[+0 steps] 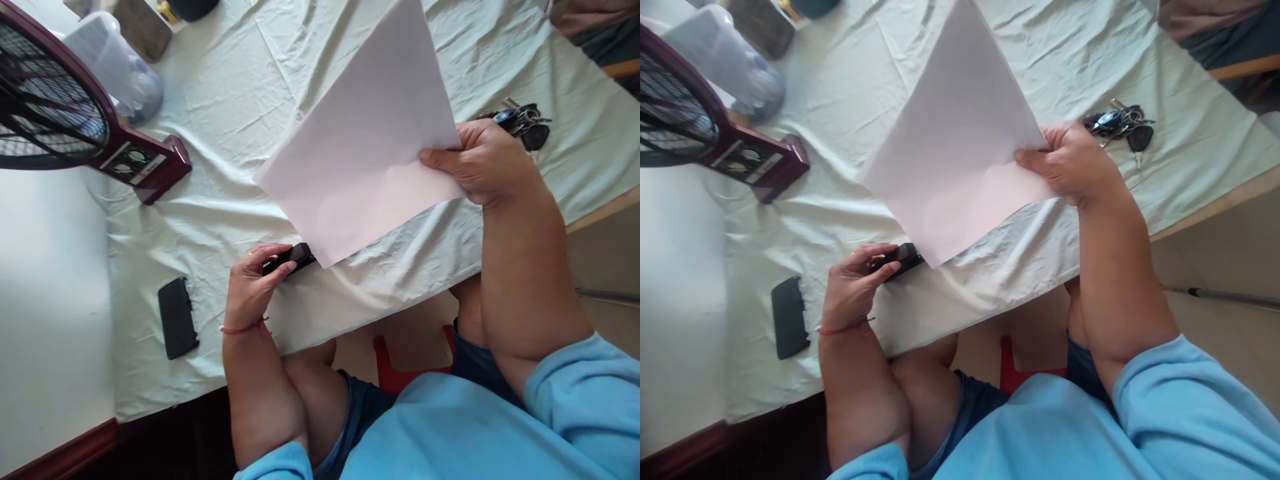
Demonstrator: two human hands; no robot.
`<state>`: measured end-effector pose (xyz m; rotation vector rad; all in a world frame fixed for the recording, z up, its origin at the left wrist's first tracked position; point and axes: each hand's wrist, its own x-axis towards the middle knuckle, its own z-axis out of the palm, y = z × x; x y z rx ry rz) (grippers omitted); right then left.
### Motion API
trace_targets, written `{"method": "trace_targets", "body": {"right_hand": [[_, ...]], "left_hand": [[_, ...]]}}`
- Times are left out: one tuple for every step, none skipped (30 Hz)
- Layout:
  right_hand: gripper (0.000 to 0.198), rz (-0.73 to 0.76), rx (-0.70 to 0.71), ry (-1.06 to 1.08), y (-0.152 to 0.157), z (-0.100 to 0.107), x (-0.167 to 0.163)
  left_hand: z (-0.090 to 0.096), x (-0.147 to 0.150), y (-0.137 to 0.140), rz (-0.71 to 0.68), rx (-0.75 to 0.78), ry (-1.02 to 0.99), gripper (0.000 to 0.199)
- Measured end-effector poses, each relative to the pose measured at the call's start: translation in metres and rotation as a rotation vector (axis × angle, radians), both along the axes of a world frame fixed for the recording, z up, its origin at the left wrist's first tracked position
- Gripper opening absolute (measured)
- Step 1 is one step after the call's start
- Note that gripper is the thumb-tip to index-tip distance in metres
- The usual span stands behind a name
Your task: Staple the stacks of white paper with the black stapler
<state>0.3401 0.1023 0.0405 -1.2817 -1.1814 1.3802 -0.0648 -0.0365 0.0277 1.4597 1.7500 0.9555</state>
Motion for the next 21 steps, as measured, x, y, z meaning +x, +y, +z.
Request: {"method": "trace_targets", "body": {"right_hand": [[0.014,0.004,-0.004,-0.010,-0.0001,-0.0001,-0.0008],[0.012,0.013,-0.006,-0.020,-0.0001,-0.0003,-0.0014],[0.010,0.029,-0.008,-0.030,0.0000,-0.0005,-0.0018],[0.008,0.041,-0.011,-0.038,0.0001,-0.0008,-0.0021],[0.007,0.047,-0.017,-0.044,0.0004,-0.0013,-0.0022],[0.007,0.047,-0.023,-0.051,0.0007,-0.0019,-0.0022],[0.007,0.041,-0.029,-0.058,0.0012,-0.0027,-0.0022],[0.007,0.038,-0.032,-0.063,0.0017,-0.0037,-0.0023],[0.007,0.035,-0.030,-0.065,0.0022,-0.0048,-0.0024],[0.007,0.037,-0.023,-0.064,0.0028,-0.0057,-0.0025],[0.008,0.041,-0.017,-0.060,0.0032,-0.0065,-0.0028],[0.010,0.040,-0.013,-0.054,0.0033,-0.0067,-0.0033],[0.011,0.037,-0.014,-0.049,0.0033,-0.0064,-0.0037],[0.011,0.035,-0.020,-0.049,0.0029,-0.0056,-0.0041],[0.010,0.033,-0.031,-0.056,0.0024,-0.0042,-0.0044],[0.009,0.036,-0.044,-0.069,0.0016,-0.0026,-0.0043],[0.007,0.043,-0.057,-0.084,0.0009,-0.0010,-0.0039],[0.007,0.053,-0.067,-0.097,0.0001,0.0004,-0.0030],[0.007,0.066,-0.075,-0.102,-0.0005,0.0014,-0.0017],[0.008,0.077,-0.076,-0.097,-0.0009,0.0019,-0.0001],[0.009,0.089,-0.072,-0.083,-0.0012,0.0019,0.0016]], "left_hand": [[0.0003,-0.0001,-0.0003,0.001,-0.002,0.002,0.033],[0.0005,-0.0002,-0.0005,0.004,-0.005,0.005,0.033],[0.0006,-0.0003,-0.0007,0.008,-0.007,0.005,0.033],[0.0005,-0.0003,-0.0008,0.012,-0.009,0.004,0.033],[0.0004,-0.0004,-0.0009,0.015,-0.010,0.002,0.033],[0.0002,-0.0005,-0.0009,0.017,-0.011,0.001,0.034],[-0.0001,-0.0006,-0.0010,0.018,-0.012,0.002,0.034],[-0.0003,-0.0007,-0.0010,0.017,-0.013,0.006,0.034],[-0.0005,-0.0009,-0.0012,0.016,-0.013,0.011,0.034],[-0.0007,-0.0012,-0.0013,0.015,-0.014,0.016,0.034],[-0.0008,-0.0016,-0.0015,0.016,-0.014,0.021,0.035],[-0.0010,-0.0022,-0.0018,0.016,-0.016,0.024,0.035],[-0.0012,-0.0028,-0.0019,0.016,-0.018,0.027,0.036],[-0.0013,-0.0035,-0.0021,0.016,-0.023,0.029,0.037],[-0.0015,-0.0041,-0.0021,0.017,-0.027,0.032,0.038],[-0.0016,-0.0047,-0.0020,0.016,-0.033,0.037,0.039],[-0.0017,-0.0050,-0.0019,0.017,-0.036,0.040,0.039],[-0.0016,-0.0050,-0.0017,0.018,-0.039,0.041,0.039],[-0.0014,-0.0047,-0.0015,0.022,-0.039,0.036,0.039],[-0.0010,-0.0041,-0.0013,0.026,-0.040,0.030,0.039],[-0.0006,-0.0034,-0.0011,0.033,-0.041,0.023,0.038]]}}
